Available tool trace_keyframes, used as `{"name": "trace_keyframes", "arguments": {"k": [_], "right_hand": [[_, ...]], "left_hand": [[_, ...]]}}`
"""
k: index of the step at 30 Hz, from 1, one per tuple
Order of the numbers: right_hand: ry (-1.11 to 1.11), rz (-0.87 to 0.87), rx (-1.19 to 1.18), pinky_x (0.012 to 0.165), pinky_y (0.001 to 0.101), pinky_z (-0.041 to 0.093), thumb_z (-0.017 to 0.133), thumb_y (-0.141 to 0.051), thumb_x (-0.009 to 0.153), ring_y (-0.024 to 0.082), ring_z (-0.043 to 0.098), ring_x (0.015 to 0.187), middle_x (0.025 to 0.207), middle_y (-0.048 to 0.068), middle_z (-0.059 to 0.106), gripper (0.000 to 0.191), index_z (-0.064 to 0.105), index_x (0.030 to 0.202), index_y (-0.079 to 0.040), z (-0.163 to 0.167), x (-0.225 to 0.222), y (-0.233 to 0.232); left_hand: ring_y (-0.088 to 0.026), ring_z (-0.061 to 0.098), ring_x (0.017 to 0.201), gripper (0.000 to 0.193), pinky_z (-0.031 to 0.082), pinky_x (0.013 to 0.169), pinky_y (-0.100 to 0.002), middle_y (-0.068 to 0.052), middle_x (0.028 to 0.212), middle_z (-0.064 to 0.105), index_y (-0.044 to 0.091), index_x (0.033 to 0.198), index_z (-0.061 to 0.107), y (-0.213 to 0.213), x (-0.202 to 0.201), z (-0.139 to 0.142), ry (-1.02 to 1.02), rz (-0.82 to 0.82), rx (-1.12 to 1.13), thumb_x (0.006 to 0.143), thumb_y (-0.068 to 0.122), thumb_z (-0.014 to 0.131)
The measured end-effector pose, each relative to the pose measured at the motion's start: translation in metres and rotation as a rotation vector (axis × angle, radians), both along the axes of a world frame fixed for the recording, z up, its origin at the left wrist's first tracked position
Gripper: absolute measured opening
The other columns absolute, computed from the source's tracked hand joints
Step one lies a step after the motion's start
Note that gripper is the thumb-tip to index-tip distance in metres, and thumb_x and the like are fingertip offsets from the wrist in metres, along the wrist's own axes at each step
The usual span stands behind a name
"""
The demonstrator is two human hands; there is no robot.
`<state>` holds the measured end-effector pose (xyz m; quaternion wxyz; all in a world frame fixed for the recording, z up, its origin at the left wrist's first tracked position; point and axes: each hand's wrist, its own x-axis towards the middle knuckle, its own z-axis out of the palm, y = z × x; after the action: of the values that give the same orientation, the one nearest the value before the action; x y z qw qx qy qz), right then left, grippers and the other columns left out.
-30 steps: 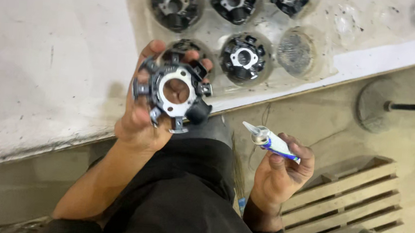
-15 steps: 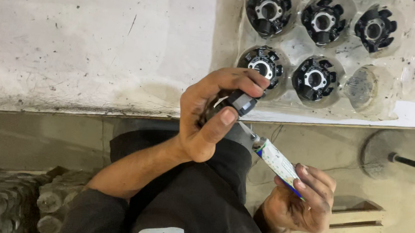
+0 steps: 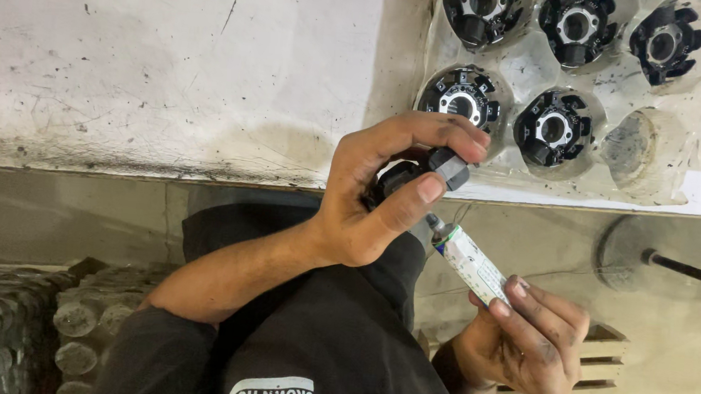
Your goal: The person holds a small black rotor-like component in one hand and a tube of adhesive in the other, squeezing adhesive onto the component's surface. They place treated components into a plastic tray, pick up new untreated components from the tray, and repeat the adhesive application on each one in turn.
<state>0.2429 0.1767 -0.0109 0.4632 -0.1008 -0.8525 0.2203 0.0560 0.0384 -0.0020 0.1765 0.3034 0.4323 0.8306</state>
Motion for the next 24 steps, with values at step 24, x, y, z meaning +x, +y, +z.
{"name": "trace_keyframes", "arguments": {"k": [24], "right_hand": [[0.015, 0.057, 0.036, 0.065, 0.0284, 0.051, 0.090, 0.000, 0.086, 0.024, 0.069, 0.078, 0.085, 0.011, 0.071, 0.027, 0.064, 0.084, -0.007, 0.004, -0.007, 0.004]], "left_hand": [[-0.006, 0.062, 0.102, 0.029, 0.050, 0.093, -0.020, -0.007, 0.124, 0.069, -0.001, 0.131, 0.063, 0.001, 0.005, -0.011, -0.098, 0.011, 0.035, 0.118, 0.024, 0.057]]}}
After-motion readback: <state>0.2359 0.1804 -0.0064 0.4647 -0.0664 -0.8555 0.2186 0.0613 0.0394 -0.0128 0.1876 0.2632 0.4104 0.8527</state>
